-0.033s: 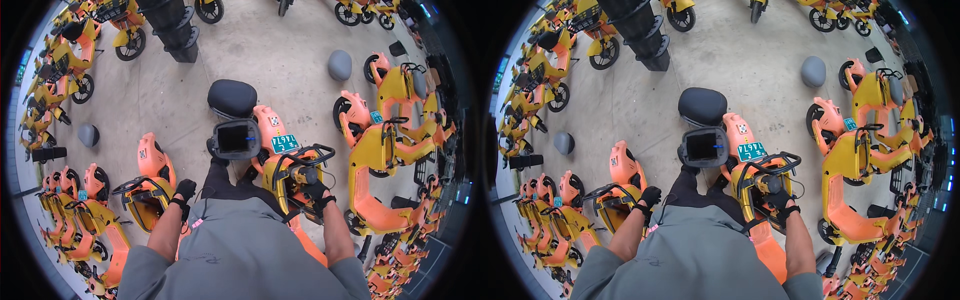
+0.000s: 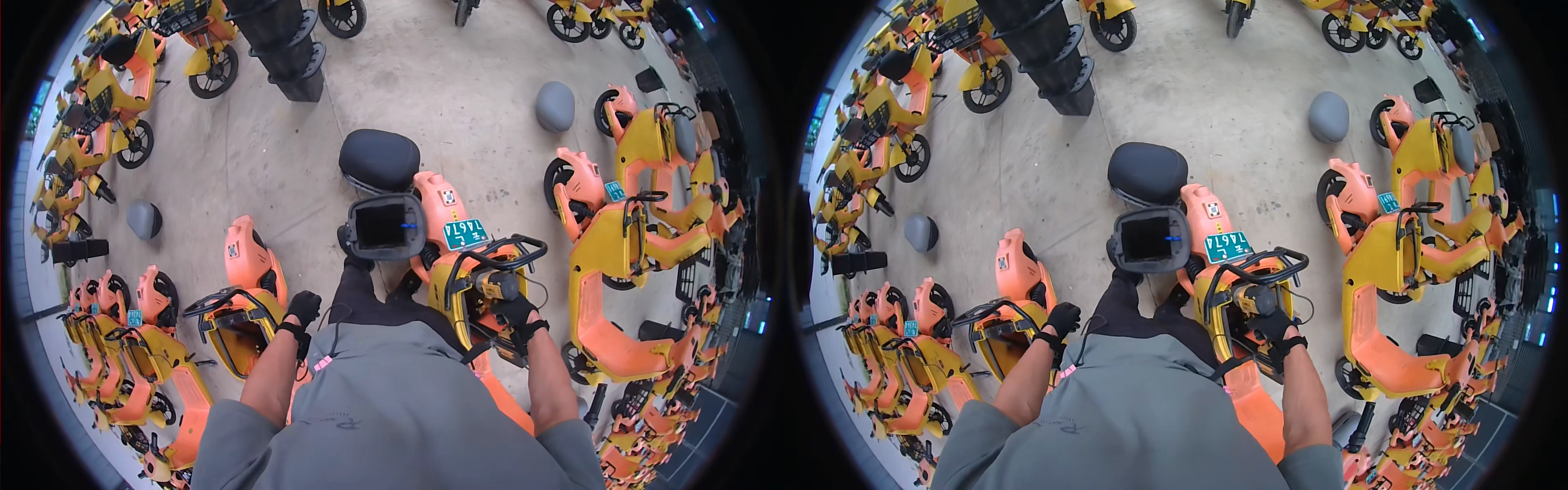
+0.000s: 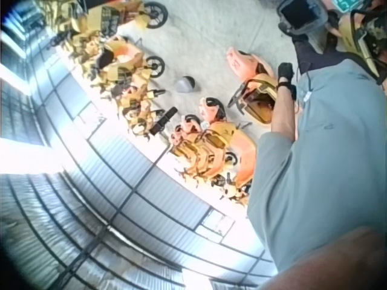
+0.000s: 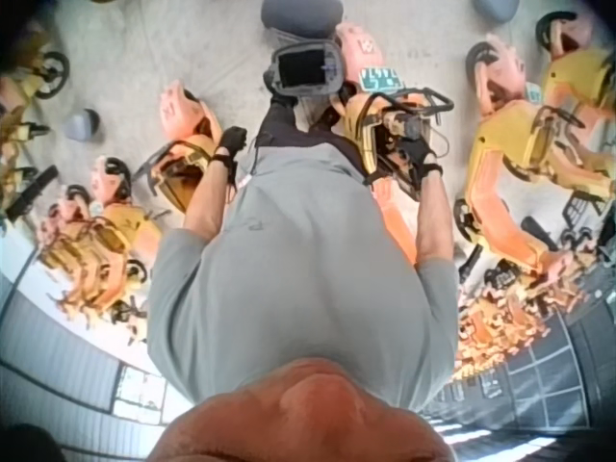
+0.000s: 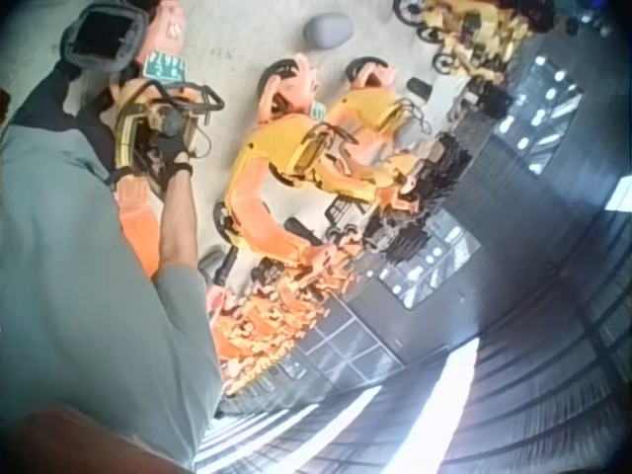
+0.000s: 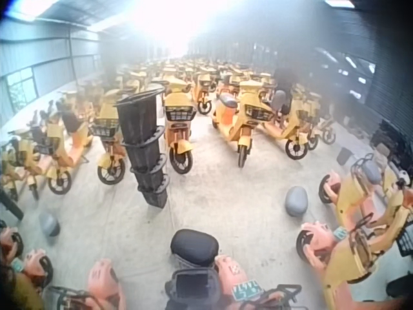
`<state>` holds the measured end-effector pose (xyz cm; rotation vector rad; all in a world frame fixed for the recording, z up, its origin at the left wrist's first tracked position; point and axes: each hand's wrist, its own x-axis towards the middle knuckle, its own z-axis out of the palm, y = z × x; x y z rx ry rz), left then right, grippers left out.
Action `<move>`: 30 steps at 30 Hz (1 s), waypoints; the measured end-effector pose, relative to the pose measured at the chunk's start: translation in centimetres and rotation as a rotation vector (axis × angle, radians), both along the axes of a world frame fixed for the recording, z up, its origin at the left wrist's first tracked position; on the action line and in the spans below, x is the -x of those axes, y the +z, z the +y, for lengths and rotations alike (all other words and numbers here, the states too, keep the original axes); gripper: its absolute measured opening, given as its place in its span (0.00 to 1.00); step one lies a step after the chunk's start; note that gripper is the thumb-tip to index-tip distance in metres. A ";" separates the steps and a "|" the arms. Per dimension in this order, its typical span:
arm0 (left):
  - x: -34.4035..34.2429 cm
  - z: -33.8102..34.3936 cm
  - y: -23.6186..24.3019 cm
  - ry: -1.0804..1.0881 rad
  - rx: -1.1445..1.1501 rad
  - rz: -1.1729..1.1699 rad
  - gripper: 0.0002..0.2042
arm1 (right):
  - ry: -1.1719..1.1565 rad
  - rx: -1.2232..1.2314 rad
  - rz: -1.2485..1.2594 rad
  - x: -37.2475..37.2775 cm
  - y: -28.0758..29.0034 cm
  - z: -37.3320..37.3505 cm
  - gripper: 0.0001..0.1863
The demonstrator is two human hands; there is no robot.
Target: The person uses a power drill to remove screws from the interior compartment of a scooter, positions a plastic component inside, and uses the drill to secure the part with screws.
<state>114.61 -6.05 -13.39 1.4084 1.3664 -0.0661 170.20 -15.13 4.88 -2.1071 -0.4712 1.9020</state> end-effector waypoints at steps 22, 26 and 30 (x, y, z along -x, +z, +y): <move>-11.6 5.7 11.2 -0.242 -0.199 0.366 0.14 | -0.107 -0.144 0.036 1.2 -0.9 -4.1 0.25; -20.0 7.8 16.5 -0.545 -0.279 0.171 0.15 | -0.131 -0.220 0.003 1.4 -1.4 -5.2 0.26; -25.5 6.1 13.6 -0.588 -0.524 -0.048 0.12 | -0.193 -0.278 0.051 2.8 0.2 -4.8 0.28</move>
